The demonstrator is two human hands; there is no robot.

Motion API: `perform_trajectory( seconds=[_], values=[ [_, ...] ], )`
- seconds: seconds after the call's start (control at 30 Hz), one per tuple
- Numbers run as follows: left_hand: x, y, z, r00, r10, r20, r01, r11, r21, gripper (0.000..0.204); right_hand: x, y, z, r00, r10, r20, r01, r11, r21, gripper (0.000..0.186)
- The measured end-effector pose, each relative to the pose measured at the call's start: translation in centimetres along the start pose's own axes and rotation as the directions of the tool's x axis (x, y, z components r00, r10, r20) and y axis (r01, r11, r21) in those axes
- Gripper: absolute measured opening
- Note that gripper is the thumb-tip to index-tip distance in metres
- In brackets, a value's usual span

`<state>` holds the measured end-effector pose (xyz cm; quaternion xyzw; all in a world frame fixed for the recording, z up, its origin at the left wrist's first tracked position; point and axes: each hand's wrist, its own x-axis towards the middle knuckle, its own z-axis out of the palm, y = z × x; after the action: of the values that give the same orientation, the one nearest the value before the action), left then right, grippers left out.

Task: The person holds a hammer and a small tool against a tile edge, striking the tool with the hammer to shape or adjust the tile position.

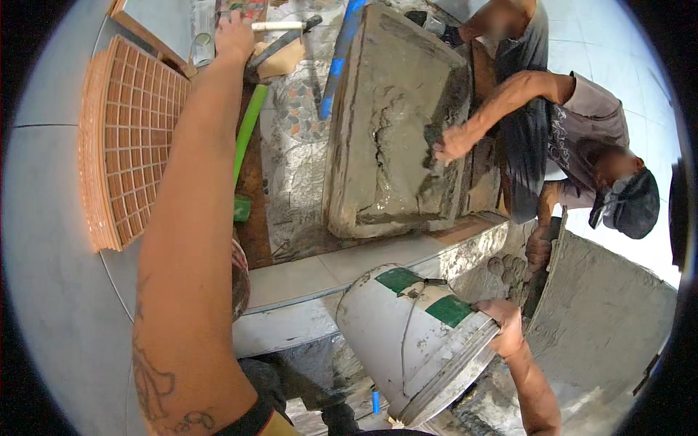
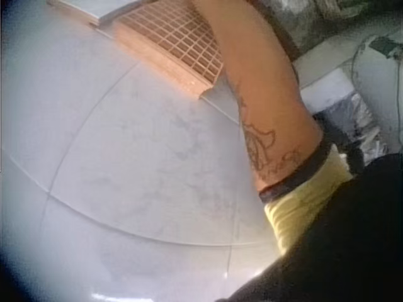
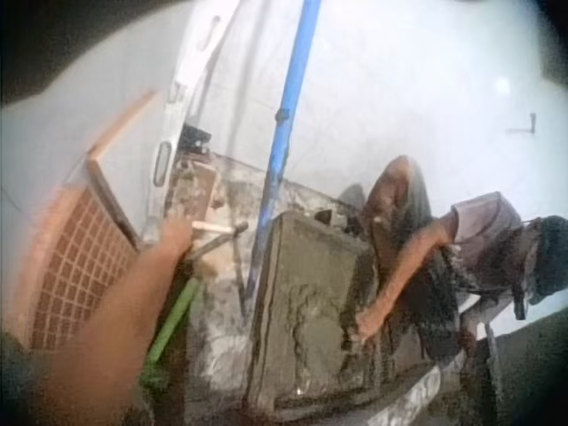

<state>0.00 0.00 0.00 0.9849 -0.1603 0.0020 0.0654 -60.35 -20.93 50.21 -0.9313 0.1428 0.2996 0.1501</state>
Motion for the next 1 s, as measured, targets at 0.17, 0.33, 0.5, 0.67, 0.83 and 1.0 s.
perform_trajectory(
  seconds=[0.17,0.33,0.5,0.67,0.83,1.0],
  values=[
    [-3.4,0.7,-4.2,0.992,0.085,0.098,-0.045,0.934,-0.353,0.052,0.2,-0.2,-0.4,0.999,-0.046,-0.005,0.046,0.999,0.024,0.031],
    [-7.2,2.3,-4.4,0.998,0.021,-0.061,-0.036,0.964,-0.263,0.044,0.4,-0.8,0.0,0.997,-0.022,-0.076,0.029,0.996,0.083,0.032],
    [-8.7,3.4,-5.5,0.999,-0.019,0.05,0.03,0.976,-0.216,0.027,0.1,-0.4,0.5,0.999,-0.022,-0.038,0.024,0.999,0.044,0.032],
    [-7.0,0.7,-7.3,0.978,0.146,0.147,-0.132,0.986,-0.105,0.044,0.0,-0.6,0.2,0.993,-0.063,-0.099,0.066,0.997,0.033,0.033],
    [-13.4,2.1,-8.5,0.927,0.137,0.351,-0.021,0.949,-0.314,0.047,-1.2,2.0,0.4,0.994,-0.073,-0.079,0.074,0.997,0.008,0.038],
    [-24.7,2.9,-11.3,0.894,-0.041,0.447,0.155,0.963,-0.221,0.049,-0.8,0.5,0.1,0.995,-0.027,-0.098,0.033,0.997,0.065,0.037]
  ],
)
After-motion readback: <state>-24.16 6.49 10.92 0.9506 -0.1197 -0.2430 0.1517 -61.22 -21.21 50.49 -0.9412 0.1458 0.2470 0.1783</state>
